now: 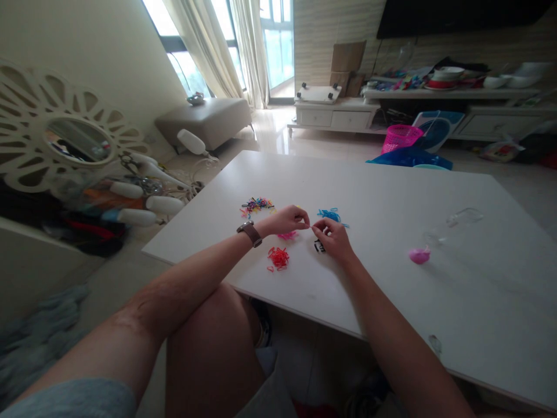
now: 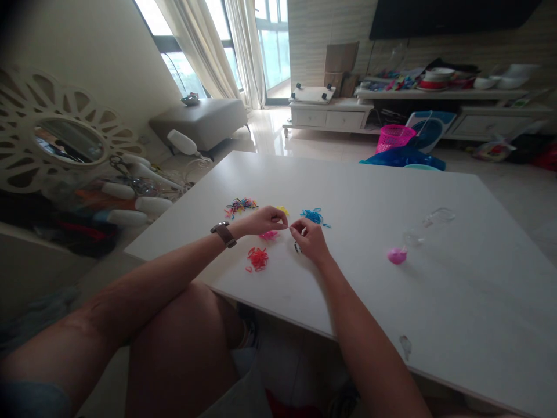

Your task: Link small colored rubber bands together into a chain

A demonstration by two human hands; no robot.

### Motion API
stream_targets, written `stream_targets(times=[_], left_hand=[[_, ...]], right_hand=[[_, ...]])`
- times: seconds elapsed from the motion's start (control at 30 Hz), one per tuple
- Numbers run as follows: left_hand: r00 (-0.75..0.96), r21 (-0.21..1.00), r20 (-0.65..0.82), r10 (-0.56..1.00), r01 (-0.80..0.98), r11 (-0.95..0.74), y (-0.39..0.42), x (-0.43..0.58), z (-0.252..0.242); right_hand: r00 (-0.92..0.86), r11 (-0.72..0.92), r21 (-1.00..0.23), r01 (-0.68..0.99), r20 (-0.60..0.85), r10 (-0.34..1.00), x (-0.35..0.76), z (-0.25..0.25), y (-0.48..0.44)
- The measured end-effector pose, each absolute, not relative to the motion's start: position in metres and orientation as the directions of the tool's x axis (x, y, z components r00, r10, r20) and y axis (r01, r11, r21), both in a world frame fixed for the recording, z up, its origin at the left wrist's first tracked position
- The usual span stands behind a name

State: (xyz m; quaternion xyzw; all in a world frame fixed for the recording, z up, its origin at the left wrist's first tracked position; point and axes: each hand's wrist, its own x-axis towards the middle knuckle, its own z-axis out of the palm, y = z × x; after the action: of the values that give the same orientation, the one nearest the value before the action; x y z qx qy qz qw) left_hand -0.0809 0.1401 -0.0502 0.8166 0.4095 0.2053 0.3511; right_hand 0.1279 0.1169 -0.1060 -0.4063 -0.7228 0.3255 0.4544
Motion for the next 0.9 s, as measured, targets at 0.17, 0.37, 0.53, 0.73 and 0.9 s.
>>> stream_targets(times=[0.17,0.37,0.53,0.73,0.9], left_hand=[[0.503,0.66,0.089,0.86,0.617,-0.429,0.149,-0.102,-0.049],[0.508,0.58,-0.064,0.859,0.719,-0.382,0.16,-0.142,-0.057],[0.513,0.593,-0.125,0.849,0.725,-0.35,0.161,-0.143,-0.064],[0.468,0.793,-0.253,0.847,0.601,-0.095,0.152,-0.129,-0.055],[0.532,0.939,-0.343,0.774,0.188,0.287,0.14,-0.106,-0.052]], right_hand=[[-0.13,0.409,-0.853,0.324,0.388,0.912,0.134,-0.108,0.117],[-0.149,0.419,-0.834,0.359,0.392,0.908,0.135,-0.111,0.119],[-0.172,0.434,-0.818,0.376,0.399,0.901,0.134,-0.111,0.118],[-0.178,0.439,-0.819,0.368,0.402,0.898,0.134,-0.112,0.118],[-0.197,0.459,-0.811,0.362,0.415,0.888,0.133,-0.112,0.118]])
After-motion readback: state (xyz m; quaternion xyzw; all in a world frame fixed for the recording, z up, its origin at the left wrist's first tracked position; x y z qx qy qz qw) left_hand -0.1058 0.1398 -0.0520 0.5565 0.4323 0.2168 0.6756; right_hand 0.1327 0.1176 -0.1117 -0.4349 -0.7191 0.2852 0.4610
